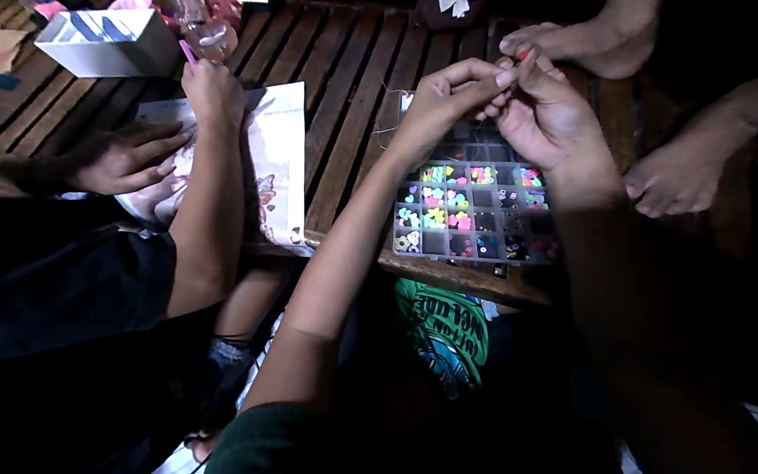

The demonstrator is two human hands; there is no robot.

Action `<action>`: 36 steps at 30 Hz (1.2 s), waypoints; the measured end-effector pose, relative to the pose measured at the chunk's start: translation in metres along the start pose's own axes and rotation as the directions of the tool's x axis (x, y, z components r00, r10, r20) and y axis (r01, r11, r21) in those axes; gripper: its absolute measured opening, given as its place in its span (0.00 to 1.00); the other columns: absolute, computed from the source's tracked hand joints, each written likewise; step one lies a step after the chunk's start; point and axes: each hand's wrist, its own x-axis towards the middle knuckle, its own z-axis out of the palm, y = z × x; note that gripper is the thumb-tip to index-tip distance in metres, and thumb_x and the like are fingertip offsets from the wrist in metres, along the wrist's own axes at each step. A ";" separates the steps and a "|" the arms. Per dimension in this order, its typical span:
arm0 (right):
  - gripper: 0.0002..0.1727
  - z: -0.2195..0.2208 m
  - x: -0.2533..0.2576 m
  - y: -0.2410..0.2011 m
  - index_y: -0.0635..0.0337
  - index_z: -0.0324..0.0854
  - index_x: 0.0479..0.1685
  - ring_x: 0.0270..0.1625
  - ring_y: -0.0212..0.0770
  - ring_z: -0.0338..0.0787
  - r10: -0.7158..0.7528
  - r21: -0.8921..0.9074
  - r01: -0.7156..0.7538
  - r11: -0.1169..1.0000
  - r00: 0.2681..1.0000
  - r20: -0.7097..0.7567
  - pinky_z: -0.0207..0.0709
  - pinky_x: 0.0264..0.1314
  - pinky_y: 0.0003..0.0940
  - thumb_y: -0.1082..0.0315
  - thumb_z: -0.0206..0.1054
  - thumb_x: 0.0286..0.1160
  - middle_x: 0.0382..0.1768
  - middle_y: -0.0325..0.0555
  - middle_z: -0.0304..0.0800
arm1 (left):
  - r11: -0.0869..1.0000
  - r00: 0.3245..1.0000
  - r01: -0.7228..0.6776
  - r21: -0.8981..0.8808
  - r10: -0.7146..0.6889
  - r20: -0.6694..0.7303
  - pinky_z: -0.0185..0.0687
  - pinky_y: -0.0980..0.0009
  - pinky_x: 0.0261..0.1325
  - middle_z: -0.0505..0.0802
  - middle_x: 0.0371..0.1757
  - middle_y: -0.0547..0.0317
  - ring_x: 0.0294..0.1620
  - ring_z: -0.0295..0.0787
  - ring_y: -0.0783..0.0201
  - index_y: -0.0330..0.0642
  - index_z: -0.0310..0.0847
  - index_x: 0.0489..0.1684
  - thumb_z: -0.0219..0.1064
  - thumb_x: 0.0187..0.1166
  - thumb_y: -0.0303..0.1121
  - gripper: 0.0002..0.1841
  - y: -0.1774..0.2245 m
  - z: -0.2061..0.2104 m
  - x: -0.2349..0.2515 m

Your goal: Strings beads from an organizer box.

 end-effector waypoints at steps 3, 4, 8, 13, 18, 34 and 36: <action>0.12 0.001 0.000 -0.001 0.47 0.78 0.48 0.39 0.25 0.87 0.001 -0.012 -0.001 1.000 1.000 -0.006 0.85 0.49 0.21 0.68 0.48 0.93 0.37 0.30 0.86 | 1.000 1.000 -0.010 0.005 0.010 -0.002 0.85 0.76 0.43 0.91 0.31 0.64 0.34 0.87 0.74 0.35 0.83 0.40 0.60 0.84 0.21 0.06 0.000 0.000 0.000; 0.12 0.000 0.000 -0.001 0.47 0.77 0.47 0.39 0.25 0.87 0.004 -0.011 -0.004 1.000 1.000 -0.007 0.84 0.49 0.21 0.67 0.48 0.94 0.37 0.30 0.86 | 1.000 1.000 -0.014 0.003 0.014 0.001 0.85 0.76 0.43 0.90 0.31 0.64 0.34 0.87 0.74 0.35 0.83 0.40 0.60 0.84 0.21 0.06 0.000 0.000 0.000; 0.11 -0.001 0.001 0.000 0.48 0.77 0.48 0.39 0.25 0.87 0.005 0.005 -0.005 1.000 1.000 -0.015 0.85 0.49 0.21 0.67 0.48 0.94 0.38 0.31 0.86 | 1.000 1.000 -0.014 -0.002 0.014 0.007 0.85 0.76 0.43 0.91 0.31 0.64 0.34 0.87 0.74 0.35 0.83 0.40 0.60 0.84 0.21 0.06 0.001 0.001 -0.001; 0.11 -0.001 0.000 0.000 0.47 0.78 0.47 0.39 0.25 0.87 -0.005 -0.002 0.005 1.000 1.000 0.003 0.85 0.49 0.21 0.67 0.48 0.94 0.37 0.30 0.87 | 1.000 1.000 -0.022 -0.002 0.022 0.011 0.85 0.76 0.42 0.90 0.30 0.65 0.33 0.87 0.75 0.34 0.83 0.40 0.60 0.84 0.21 0.06 0.001 0.001 0.000; 0.12 -0.001 0.000 0.000 0.46 0.78 0.47 0.41 0.26 0.88 0.004 0.004 -0.004 1.000 1.000 -0.008 0.84 0.50 0.21 0.67 0.48 0.93 0.38 0.30 0.87 | 0.999 0.999 -0.030 -0.020 0.030 0.015 0.85 0.77 0.41 0.90 0.29 0.65 0.32 0.87 0.75 0.35 0.83 0.40 0.60 0.84 0.21 0.06 0.000 0.001 0.000; 0.12 -0.003 0.000 -0.001 0.49 0.81 0.44 0.39 0.27 0.88 0.011 -0.028 -0.011 1.000 1.000 0.001 0.85 0.50 0.23 0.69 0.52 0.91 0.36 0.32 0.88 | 1.000 1.000 -0.006 -0.012 0.007 0.016 0.86 0.77 0.43 0.90 0.30 0.66 0.33 0.87 0.75 0.36 0.83 0.39 0.60 0.85 0.22 0.06 0.002 0.000 -0.001; 0.12 -0.002 -0.001 -0.002 0.50 0.80 0.45 0.39 0.27 0.88 0.026 -0.036 -0.027 0.999 0.999 -0.024 0.86 0.50 0.23 0.69 0.50 0.92 0.36 0.32 0.88 | 1.000 1.000 -0.003 -0.008 0.003 0.015 0.86 0.78 0.43 0.90 0.30 0.66 0.33 0.87 0.75 0.37 0.83 0.40 0.60 0.85 0.23 0.06 0.000 0.000 -0.001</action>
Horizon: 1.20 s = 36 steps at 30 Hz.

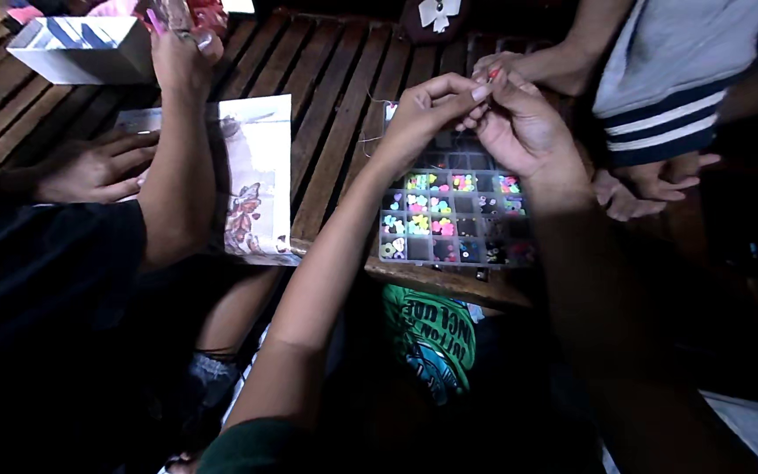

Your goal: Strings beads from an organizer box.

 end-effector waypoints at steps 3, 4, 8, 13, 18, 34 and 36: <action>0.12 0.002 -0.001 -0.002 0.50 0.81 0.46 0.39 0.26 0.88 0.008 -0.016 -0.008 1.000 1.000 0.001 0.85 0.50 0.23 0.70 0.50 0.91 0.37 0.31 0.88 | 1.000 1.000 0.002 0.007 -0.002 -0.005 0.86 0.77 0.43 0.91 0.31 0.66 0.33 0.88 0.75 0.37 0.83 0.40 0.61 0.85 0.23 0.06 -0.001 -0.001 0.000; 0.12 0.003 -0.001 -0.002 0.50 0.80 0.47 0.39 0.26 0.88 0.009 -0.029 -0.009 1.000 1.000 0.000 0.85 0.49 0.22 0.70 0.50 0.91 0.38 0.31 0.88 | 1.000 1.000 0.004 0.016 -0.004 -0.006 0.86 0.77 0.44 0.91 0.31 0.66 0.34 0.88 0.75 0.37 0.83 0.41 0.60 0.85 0.23 0.06 -0.001 -0.001 0.000; 0.10 0.004 -0.001 -0.004 0.52 0.80 0.48 0.38 0.28 0.89 0.010 -0.017 -0.011 1.000 1.000 -0.028 0.86 0.48 0.24 0.71 0.51 0.91 0.37 0.33 0.89 | 1.000 1.000 0.000 0.004 0.000 0.006 0.86 0.77 0.44 0.91 0.31 0.67 0.33 0.88 0.75 0.38 0.82 0.40 0.60 0.85 0.23 0.06 -0.004 -0.002 0.002; 0.11 0.002 0.000 -0.005 0.52 0.79 0.49 0.38 0.27 0.89 0.012 -0.055 -0.013 0.998 1.000 -0.011 0.86 0.50 0.24 0.72 0.50 0.91 0.37 0.32 0.89 | 1.000 1.000 0.010 -0.013 -0.010 -0.007 0.86 0.76 0.45 0.90 0.31 0.66 0.34 0.88 0.74 0.38 0.82 0.41 0.60 0.85 0.23 0.06 -0.003 -0.002 0.001; 0.12 -0.005 0.000 -0.007 0.52 0.81 0.47 0.41 0.28 0.89 0.011 -0.123 -0.010 0.992 1.000 0.007 0.86 0.52 0.27 0.74 0.52 0.88 0.40 0.33 0.89 | 1.000 1.000 0.017 -0.004 -0.017 -0.009 0.86 0.77 0.43 0.90 0.31 0.66 0.33 0.88 0.75 0.37 0.82 0.42 0.60 0.86 0.22 0.05 -0.005 -0.002 0.001; 0.11 -0.004 0.000 -0.008 0.54 0.82 0.48 0.44 0.27 0.89 0.015 -0.176 -0.019 0.984 1.000 -0.022 0.85 0.56 0.24 0.75 0.53 0.88 0.41 0.32 0.89 | 0.993 0.997 0.072 0.090 -0.069 -0.043 0.86 0.77 0.44 0.91 0.32 0.66 0.34 0.88 0.75 0.36 0.82 0.44 0.61 0.86 0.24 0.05 -0.003 -0.001 0.000; 0.12 -0.004 0.000 -0.007 0.53 0.83 0.47 0.44 0.26 0.88 0.011 -0.196 -0.015 0.981 1.000 -0.023 0.85 0.56 0.24 0.75 0.53 0.88 0.41 0.31 0.89 | 0.994 0.997 0.071 0.088 -0.067 -0.045 0.86 0.77 0.44 0.91 0.32 0.66 0.34 0.88 0.75 0.35 0.83 0.44 0.61 0.86 0.24 0.05 -0.002 -0.002 0.000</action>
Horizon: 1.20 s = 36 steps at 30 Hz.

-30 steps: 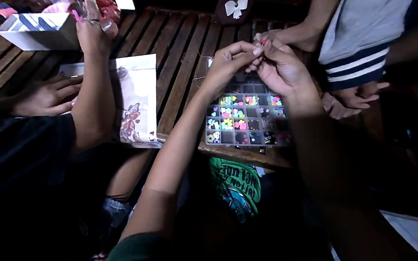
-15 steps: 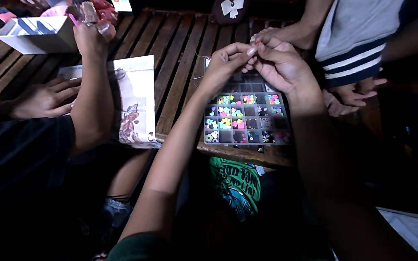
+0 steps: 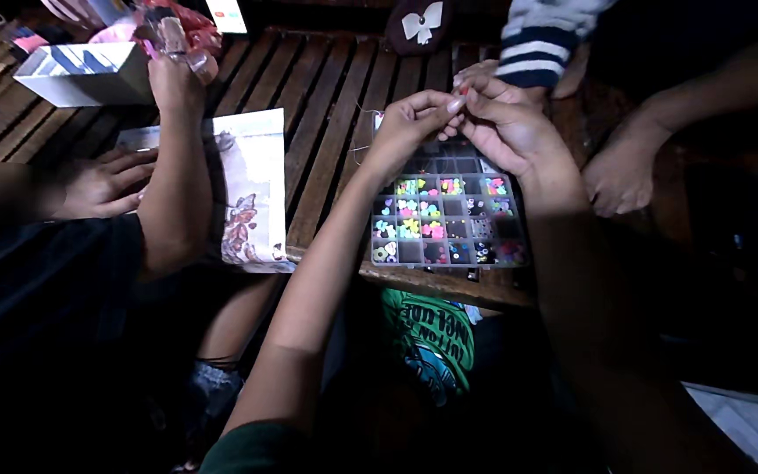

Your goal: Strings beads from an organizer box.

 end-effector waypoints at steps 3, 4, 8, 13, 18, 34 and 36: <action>0.11 0.000 0.000 0.000 0.54 0.82 0.47 0.44 0.27 0.89 0.012 -0.012 -0.012 1.000 1.000 -0.015 0.85 0.57 0.25 0.77 0.54 0.87 0.41 0.32 0.89 | 1.000 1.000 0.010 -0.014 -0.010 -0.003 0.86 0.77 0.44 0.91 0.32 0.65 0.33 0.88 0.75 0.35 0.83 0.44 0.62 0.85 0.24 0.05 0.000 -0.001 -0.001; 0.11 0.001 0.000 -0.001 0.54 0.82 0.47 0.44 0.26 0.89 0.018 -0.019 -0.018 1.000 1.000 -0.023 0.85 0.57 0.25 0.77 0.54 0.87 0.41 0.32 0.89 | 1.000 1.000 0.017 -0.018 -0.017 -0.009 0.86 0.77 0.44 0.91 0.32 0.65 0.33 0.88 0.75 0.34 0.84 0.44 0.62 0.85 0.24 0.05 0.001 -0.001 -0.001; 0.11 0.002 0.000 -0.001 0.56 0.84 0.46 0.44 0.27 0.90 0.028 -0.040 -0.030 0.999 0.999 -0.044 0.85 0.57 0.25 0.77 0.55 0.86 0.40 0.33 0.90 | 0.999 0.999 0.033 -0.025 -0.034 -0.021 0.86 0.77 0.43 0.91 0.32 0.64 0.32 0.87 0.74 0.32 0.83 0.45 0.62 0.85 0.23 0.05 0.000 -0.002 0.000; 0.10 -0.002 -0.003 -0.002 0.55 0.83 0.50 0.46 0.26 0.91 0.025 -0.184 -0.032 0.982 0.999 -0.040 0.87 0.56 0.26 0.73 0.55 0.88 0.45 0.31 0.91 | 0.999 0.998 0.033 -0.041 -0.035 -0.044 0.86 0.76 0.43 0.91 0.33 0.61 0.32 0.87 0.74 0.29 0.83 0.46 0.62 0.84 0.21 0.05 -0.003 0.002 0.001; 0.07 -0.003 -0.004 0.000 0.51 0.84 0.51 0.50 0.25 0.91 0.013 -0.317 -0.039 0.948 0.997 -0.082 0.87 0.58 0.24 0.70 0.60 0.86 0.51 0.27 0.91 | 0.995 0.990 0.089 -0.049 -0.093 -0.110 0.83 0.78 0.38 0.89 0.31 0.55 0.29 0.83 0.74 0.22 0.83 0.48 0.62 0.84 0.21 0.07 0.001 0.003 0.001; 0.06 -0.007 0.003 0.013 0.48 0.84 0.48 0.41 0.20 0.90 -0.197 -0.343 0.142 0.928 0.972 -0.131 0.85 0.40 0.17 0.65 0.61 0.86 0.48 0.24 0.90 | 0.985 0.987 0.155 -0.082 -0.158 -0.039 0.81 0.78 0.40 0.88 0.34 0.57 0.31 0.81 0.75 0.24 0.81 0.51 0.56 0.89 0.22 0.10 0.012 0.007 -0.003; 0.08 -0.019 0.002 0.016 0.50 0.81 0.53 0.42 0.24 0.92 -0.185 -0.325 0.134 0.936 0.974 -0.130 0.87 0.42 0.19 0.63 0.59 0.88 0.48 0.28 0.91 | 0.984 0.991 0.137 -0.117 -0.138 0.002 0.83 0.77 0.40 0.88 0.33 0.55 0.31 0.82 0.73 0.23 0.81 0.53 0.53 0.90 0.22 0.11 0.004 0.006 0.000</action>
